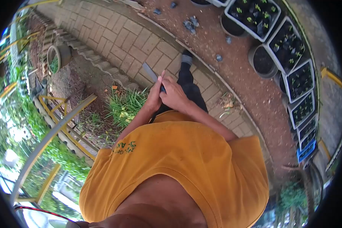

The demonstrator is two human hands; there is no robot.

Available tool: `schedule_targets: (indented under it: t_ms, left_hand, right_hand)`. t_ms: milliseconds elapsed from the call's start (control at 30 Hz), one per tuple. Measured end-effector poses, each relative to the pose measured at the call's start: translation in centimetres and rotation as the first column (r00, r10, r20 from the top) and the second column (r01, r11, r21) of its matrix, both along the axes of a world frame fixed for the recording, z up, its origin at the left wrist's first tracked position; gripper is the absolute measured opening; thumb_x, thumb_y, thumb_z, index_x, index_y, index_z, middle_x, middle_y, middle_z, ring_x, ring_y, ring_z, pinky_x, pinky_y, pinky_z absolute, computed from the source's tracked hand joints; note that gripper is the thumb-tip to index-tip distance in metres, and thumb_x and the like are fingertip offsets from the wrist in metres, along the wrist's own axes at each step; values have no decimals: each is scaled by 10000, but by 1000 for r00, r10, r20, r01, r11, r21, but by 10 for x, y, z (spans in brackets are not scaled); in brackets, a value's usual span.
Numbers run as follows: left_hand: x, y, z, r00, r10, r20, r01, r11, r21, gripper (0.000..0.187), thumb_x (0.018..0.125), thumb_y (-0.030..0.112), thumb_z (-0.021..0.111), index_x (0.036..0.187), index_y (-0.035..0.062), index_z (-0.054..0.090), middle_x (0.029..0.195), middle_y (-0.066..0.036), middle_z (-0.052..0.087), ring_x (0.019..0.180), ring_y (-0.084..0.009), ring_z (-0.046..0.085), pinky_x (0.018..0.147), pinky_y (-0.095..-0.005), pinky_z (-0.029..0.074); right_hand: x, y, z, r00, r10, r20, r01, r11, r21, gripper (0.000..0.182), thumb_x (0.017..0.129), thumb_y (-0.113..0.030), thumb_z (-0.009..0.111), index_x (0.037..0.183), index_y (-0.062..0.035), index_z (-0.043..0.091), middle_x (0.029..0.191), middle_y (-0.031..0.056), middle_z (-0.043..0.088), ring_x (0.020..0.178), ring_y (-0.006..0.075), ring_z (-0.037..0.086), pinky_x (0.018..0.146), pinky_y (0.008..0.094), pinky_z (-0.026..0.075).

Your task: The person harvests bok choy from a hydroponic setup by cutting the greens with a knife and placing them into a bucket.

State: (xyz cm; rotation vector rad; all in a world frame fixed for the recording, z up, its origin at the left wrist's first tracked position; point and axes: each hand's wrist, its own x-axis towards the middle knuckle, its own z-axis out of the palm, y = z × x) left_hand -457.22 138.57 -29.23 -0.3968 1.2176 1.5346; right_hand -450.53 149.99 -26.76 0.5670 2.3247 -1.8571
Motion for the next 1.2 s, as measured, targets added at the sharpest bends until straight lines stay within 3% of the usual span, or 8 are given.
schedule_targets:
  t_ms: [167, 367, 600, 667, 733, 867, 1133, 1200]
  left_hand:
    - [-48, 39, -41, 994, 44, 98, -42, 999, -21, 626, 1015, 483, 407, 1527, 158, 252, 1397, -115, 455, 1275, -221, 458, 1084, -361, 363]
    - [-130, 66, -129, 948, 220, 231, -162, 955, -247, 531, 996, 406, 496, 1484, 334, 299, 1134, -136, 572, 861, -329, 682, 703, -444, 589]
    - [-223, 89, -301, 961, 203, 189, -122, 921, -370, 438, 983, 201, 421, 1419, 167, 396, 914, -189, 678, 480, -142, 517, 513, -331, 504]
    - [-232, 86, -327, 956, 207, 209, -111, 912, -394, 420, 980, 185, 419, 1398, 148, 421, 900, -190, 681, 477, -143, 518, 505, -330, 499]
    - [-242, 89, -344, 944, 229, 238, -103, 888, -449, 392, 978, 176, 425, 1361, 102, 459, 887, -190, 684, 452, -145, 503, 497, -325, 492]
    - [-271, 100, -347, 907, 264, 327, -124, 912, -392, 373, 986, 201, 436, 1336, 84, 485, 865, -185, 684, 445, -149, 514, 499, -318, 493]
    - [-321, 91, -343, 827, 426, 367, -279, 878, -390, 357, 980, 226, 461, 1312, 101, 497, 916, -184, 678, 480, -135, 506, 530, -324, 493]
    - [-325, 87, -345, 791, 458, 406, -301, 869, -393, 364, 979, 231, 462, 1320, 105, 485, 934, -182, 672, 497, -134, 506, 545, -320, 493]
  right_hand:
    - [-56, 49, -33, 992, 48, 113, -50, 999, 19, 384, 755, -82, 537, 1102, 78, 577, 1145, 263, 552, 1062, 420, 556, 937, 474, 453]
    - [-119, 125, -109, 978, 7, 210, -31, 993, 111, 277, 797, -166, 574, 972, 36, 645, 1032, 263, 587, 1013, 401, 573, 914, 461, 463]
    - [-263, 230, -363, 953, -39, 302, -79, 926, 369, 284, 920, -245, 490, 896, -15, 655, 953, 284, 599, 931, 447, 599, 834, 523, 489]
    - [-326, 246, -405, 941, -258, 219, 152, 900, 408, 320, 910, -283, 548, 909, 18, 656, 992, 317, 582, 976, 454, 580, 872, 512, 473]
    - [-368, 264, -507, 934, -350, 73, 162, 597, 786, 389, 916, -195, 609, 1269, -33, 581, 952, 155, 706, 654, 237, 658, 611, 342, 541]
    - [-440, 248, -484, 684, -458, 568, 280, 884, 375, 445, 942, -223, 569, 1350, -55, 509, 1180, 206, 630, 916, 347, 661, 801, 443, 533]
    - [-499, 165, -477, 957, -160, 241, -3, 827, 561, 266, 921, -165, 528, 1081, 41, 578, 1110, 281, 584, 1030, 415, 593, 850, 496, 491]
    - [-504, 158, -490, 898, 284, 334, -439, 578, 688, 305, 913, -155, 481, 1089, 78, 571, 1118, 310, 568, 1099, 448, 563, 899, 500, 482]
